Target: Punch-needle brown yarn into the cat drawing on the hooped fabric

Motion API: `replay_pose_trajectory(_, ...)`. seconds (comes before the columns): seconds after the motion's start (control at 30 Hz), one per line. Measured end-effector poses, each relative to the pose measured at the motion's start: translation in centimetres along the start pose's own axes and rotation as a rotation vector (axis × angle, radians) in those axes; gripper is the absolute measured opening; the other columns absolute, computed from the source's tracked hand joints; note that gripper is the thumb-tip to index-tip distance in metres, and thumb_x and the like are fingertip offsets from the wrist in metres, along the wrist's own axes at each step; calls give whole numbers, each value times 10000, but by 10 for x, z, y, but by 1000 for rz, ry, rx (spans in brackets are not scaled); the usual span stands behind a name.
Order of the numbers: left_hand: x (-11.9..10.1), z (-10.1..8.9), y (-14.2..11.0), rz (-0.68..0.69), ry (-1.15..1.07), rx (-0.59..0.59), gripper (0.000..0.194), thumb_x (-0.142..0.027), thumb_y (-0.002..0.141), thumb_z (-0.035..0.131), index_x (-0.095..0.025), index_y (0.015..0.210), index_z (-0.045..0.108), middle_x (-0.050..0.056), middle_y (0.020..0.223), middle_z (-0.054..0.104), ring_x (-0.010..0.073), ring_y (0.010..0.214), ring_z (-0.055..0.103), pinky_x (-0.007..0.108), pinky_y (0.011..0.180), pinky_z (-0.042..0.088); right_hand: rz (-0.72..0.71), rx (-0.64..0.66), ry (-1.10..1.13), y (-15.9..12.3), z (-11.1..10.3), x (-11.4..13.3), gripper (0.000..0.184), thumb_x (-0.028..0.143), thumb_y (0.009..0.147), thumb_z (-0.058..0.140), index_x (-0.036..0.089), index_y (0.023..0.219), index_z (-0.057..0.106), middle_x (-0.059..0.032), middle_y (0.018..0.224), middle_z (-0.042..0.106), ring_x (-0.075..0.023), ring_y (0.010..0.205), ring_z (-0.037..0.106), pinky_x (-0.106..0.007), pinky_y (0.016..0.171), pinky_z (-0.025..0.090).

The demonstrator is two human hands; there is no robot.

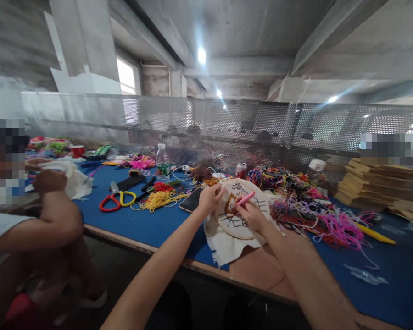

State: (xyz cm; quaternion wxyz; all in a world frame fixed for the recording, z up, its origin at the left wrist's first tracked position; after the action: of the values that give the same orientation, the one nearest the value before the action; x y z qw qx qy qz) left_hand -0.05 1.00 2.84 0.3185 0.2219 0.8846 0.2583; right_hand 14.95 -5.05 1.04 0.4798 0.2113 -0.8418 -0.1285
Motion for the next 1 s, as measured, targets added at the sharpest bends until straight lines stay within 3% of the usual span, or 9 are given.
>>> replay_pose_trajectory(0.27,0,0,0,-11,12,-8,339,-436,843,392,-176,703,561,-7,602,531,110,550,394,225,534,219,-89,4,-145,0,-1,9,127,306,847,397,209,786,451,-1,726,531,-155,690,511,-287,665,410)
replay_pose_trajectory(0.57,-6,-3,-2,35,50,-34,352,-446,853,372,-184,787,597,6,626,558,119,565,417,223,553,235,-303,74,-323,1,10,21,93,230,793,491,201,708,514,-36,810,572,-178,803,506,-298,746,380)
replay_pose_trajectory(0.83,-5,-3,0,18,23,-6,345,-429,855,373,-180,780,601,8,642,568,116,569,413,214,563,254,-115,-23,-388,-1,-3,13,151,311,848,429,206,810,531,-33,793,612,-181,764,551,-292,719,379)
replay_pose_trajectory(1.0,-5,-2,1,19,20,-11,347,-434,851,375,-180,728,578,7,631,554,119,568,399,221,570,257,-101,-26,-295,-3,-7,15,174,342,861,398,212,800,497,-18,744,595,-174,724,561,-284,688,393)
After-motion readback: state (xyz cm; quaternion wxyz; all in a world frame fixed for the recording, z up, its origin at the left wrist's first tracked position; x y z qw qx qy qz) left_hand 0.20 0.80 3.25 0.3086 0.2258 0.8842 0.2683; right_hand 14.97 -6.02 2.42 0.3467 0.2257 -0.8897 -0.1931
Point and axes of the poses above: each hand's wrist, its own y-axis towards the middle knuckle, its own z-axis out of the palm, x = y × z, the point moved 4 cm from there along y, towards the middle knuckle
